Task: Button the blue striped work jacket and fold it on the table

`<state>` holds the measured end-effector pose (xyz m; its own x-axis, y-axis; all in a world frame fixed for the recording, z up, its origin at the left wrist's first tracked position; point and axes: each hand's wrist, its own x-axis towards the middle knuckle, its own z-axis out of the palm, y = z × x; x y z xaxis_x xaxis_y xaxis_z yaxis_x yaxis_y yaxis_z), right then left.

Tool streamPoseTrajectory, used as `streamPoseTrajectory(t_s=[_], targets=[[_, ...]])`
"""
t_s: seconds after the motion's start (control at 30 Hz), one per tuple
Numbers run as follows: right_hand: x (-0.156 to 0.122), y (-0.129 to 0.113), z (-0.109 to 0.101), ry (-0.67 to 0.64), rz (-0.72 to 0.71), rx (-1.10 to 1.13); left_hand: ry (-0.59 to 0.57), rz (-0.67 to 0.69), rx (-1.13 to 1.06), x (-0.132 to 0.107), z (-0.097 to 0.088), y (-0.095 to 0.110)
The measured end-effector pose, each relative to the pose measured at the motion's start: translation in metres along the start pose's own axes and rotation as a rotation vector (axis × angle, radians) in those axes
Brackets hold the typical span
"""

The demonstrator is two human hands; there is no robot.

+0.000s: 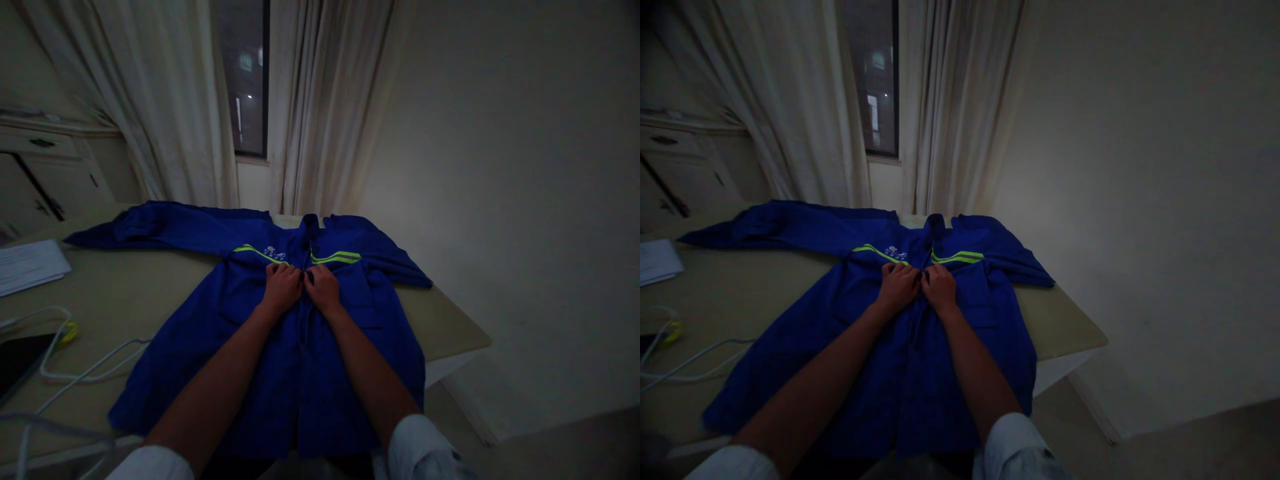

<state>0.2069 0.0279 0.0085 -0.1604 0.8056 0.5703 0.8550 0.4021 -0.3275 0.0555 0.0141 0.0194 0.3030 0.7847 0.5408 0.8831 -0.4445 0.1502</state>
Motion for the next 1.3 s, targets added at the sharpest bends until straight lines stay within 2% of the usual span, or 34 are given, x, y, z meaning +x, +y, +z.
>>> streamPoseTrajectory(t_s=[0.2, 0.43, 0.67, 0.97, 1.2, 1.3], targets=[[0.001, -0.002, -0.002, 0.042, 0.003, -0.092, -0.047, 0.039, -0.018, -0.001, -0.002, -0.002], [0.004, -0.008, -0.003, -0.037, 0.025, -0.23, -0.086, 0.014, -0.063, 0.001, -0.003, -0.002], [0.005, -0.009, -0.002, -0.09, 0.047, -0.267, -0.09, 0.018, -0.056, -0.001, 0.001, -0.002], [0.004, -0.001, -0.001, -0.142, 0.091, -0.12, -0.113, -0.052, -0.038, -0.005, 0.006, -0.001], [0.001, 0.012, -0.001, -0.22, -0.02, 0.093, -0.247, -0.21, -0.113, -0.002, 0.013, -0.009], [0.001, 0.018, -0.002, -0.242, -0.05, 0.189, -0.283, -0.231, -0.157, 0.0, 0.016, -0.015]])
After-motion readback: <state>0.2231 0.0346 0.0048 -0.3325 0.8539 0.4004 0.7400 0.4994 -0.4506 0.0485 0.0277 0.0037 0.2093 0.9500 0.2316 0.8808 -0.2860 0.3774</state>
